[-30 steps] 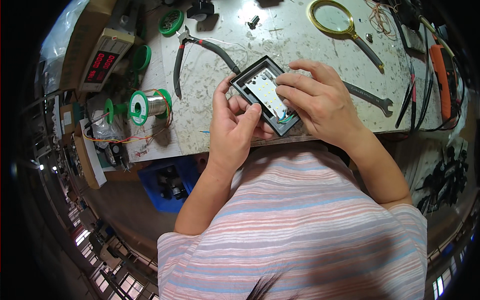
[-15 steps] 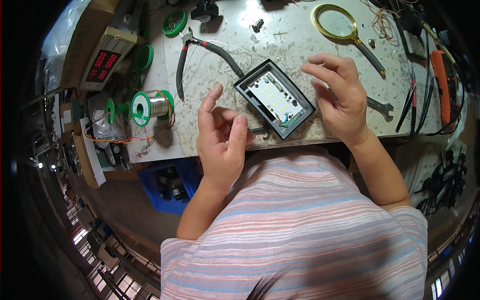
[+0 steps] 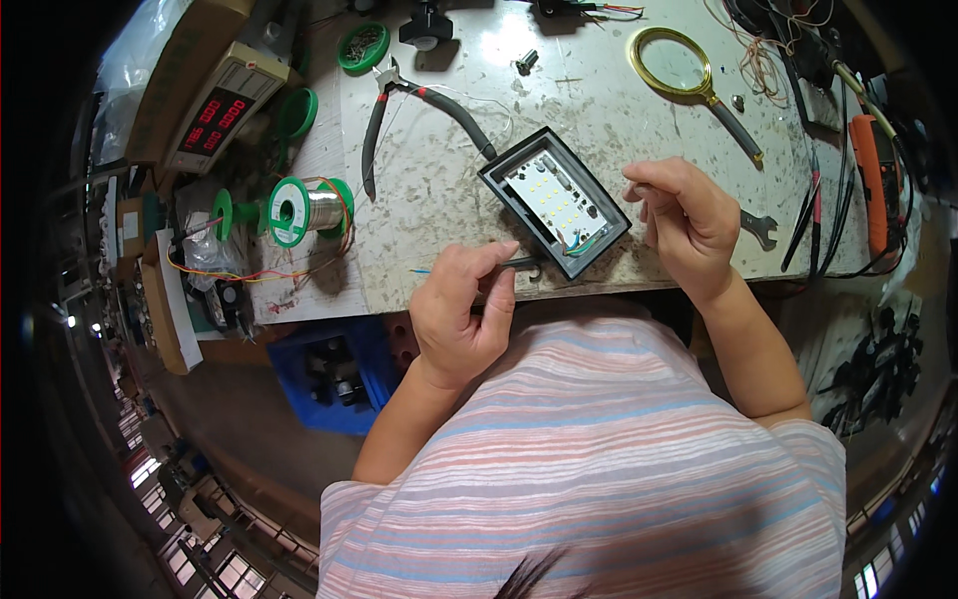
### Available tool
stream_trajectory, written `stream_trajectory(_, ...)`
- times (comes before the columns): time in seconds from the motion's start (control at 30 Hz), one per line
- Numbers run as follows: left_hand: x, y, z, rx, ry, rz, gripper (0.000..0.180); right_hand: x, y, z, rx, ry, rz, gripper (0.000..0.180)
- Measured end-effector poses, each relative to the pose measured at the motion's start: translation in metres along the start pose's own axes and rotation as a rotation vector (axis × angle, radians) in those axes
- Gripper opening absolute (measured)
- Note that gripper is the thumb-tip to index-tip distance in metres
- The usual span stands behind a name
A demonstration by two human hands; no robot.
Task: The person assembles an LED light fixture on a workbench by connecting wires and a sensor module to a component housing, then tests the fixture using a digital meter. Assembly is performed with an electric screwdriver, pliers, and a wrench.
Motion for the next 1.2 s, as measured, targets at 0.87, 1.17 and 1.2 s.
stream_trajectory(0.87,-0.032,0.026,-0.007,-0.091,0.375,0.037,0.1,0.045,-0.01,0.029,0.213,-0.577,-0.059,0.018)
stream_trajectory(1.17,-0.03,0.03,0.005,-0.094,0.219,0.11,0.101,0.083,-0.008,0.008,0.114,-0.738,-0.091,0.018)
stream_trajectory(1.2,-0.029,0.029,0.007,-0.089,0.227,0.109,0.101,0.079,-0.004,0.005,0.1,-0.718,-0.078,0.018)
Point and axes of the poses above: each hand's wrist, its own y-axis towards the middle knuckle, its own x-axis out of the back of the hand, z = x × y, the point moved 7 cm from there along y, towards the middle knuckle, and after that the axes turned 1 degree about -z, right-handed, at the moved point
